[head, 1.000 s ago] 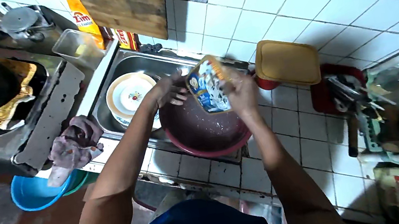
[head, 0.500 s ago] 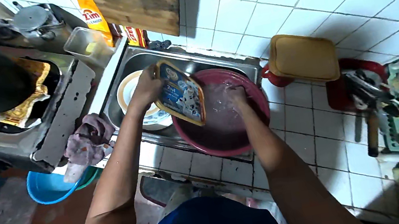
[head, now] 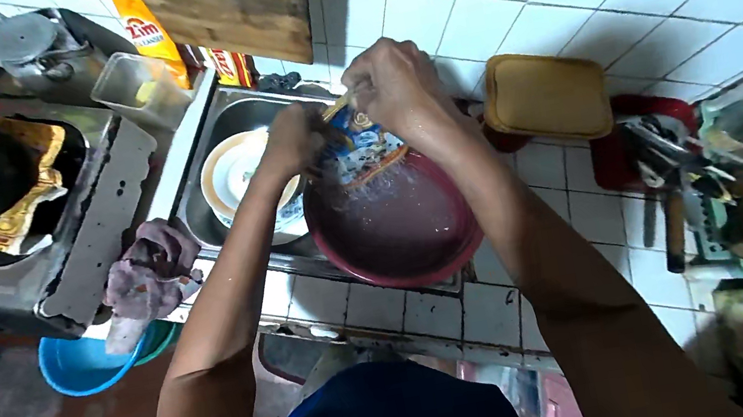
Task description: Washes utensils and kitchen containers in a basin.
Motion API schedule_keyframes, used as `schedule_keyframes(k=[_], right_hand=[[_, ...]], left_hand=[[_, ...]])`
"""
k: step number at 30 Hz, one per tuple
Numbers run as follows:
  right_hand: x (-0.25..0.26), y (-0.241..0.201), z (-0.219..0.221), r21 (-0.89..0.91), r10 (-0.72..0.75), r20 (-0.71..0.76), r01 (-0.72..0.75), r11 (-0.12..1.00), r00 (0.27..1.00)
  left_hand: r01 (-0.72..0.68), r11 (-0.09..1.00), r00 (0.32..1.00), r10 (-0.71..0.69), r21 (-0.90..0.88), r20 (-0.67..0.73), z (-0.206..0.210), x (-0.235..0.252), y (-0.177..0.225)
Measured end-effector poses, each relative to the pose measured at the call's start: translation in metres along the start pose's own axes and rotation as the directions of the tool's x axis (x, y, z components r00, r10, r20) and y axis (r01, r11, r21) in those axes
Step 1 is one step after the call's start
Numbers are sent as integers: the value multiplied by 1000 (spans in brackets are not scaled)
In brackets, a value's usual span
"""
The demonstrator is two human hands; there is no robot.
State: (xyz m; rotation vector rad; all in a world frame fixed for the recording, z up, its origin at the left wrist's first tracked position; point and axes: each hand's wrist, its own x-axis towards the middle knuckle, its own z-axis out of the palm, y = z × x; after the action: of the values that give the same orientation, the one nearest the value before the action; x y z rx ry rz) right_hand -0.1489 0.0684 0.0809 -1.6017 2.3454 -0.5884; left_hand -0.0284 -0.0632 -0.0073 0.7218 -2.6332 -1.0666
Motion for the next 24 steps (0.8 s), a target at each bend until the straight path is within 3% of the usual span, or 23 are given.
schedule_keyframes(k=[4,8,11,14,16,18,21,24], right_hand=[[-19,28,-6,-24,73,-51,-74,997,996],[-31,53,3,36,78,-85,-75,997,993],[-42,52,-2,53,16,-176,-7,999,984],[-59,45,-16,35,-30,-305,43,998,952],[-71,46,-13,6,-67,-450,78,997,890],[-80,56,11,-37,-111,-531,107,994,840],[-91,72,38,-32,-75,-280,68,997,957],[-96,77,46,16,-88,-407,104,994,909]], left_hand=[[-188,947,982,173,-262,-78,-13,-1,-8],[-278,792,959,201,-543,-199,-16,-6,-15],[-357,710,932,234,-606,-275,-12,-10,-20],[-356,708,933,238,-610,-269,-14,-20,-26],[-305,740,948,174,-600,-267,-16,-27,-38],[-171,786,968,21,-594,-251,-14,-34,-50],[110,846,948,-248,-522,-201,-4,-46,-64],[212,823,906,-368,-527,-211,8,-53,-77]])
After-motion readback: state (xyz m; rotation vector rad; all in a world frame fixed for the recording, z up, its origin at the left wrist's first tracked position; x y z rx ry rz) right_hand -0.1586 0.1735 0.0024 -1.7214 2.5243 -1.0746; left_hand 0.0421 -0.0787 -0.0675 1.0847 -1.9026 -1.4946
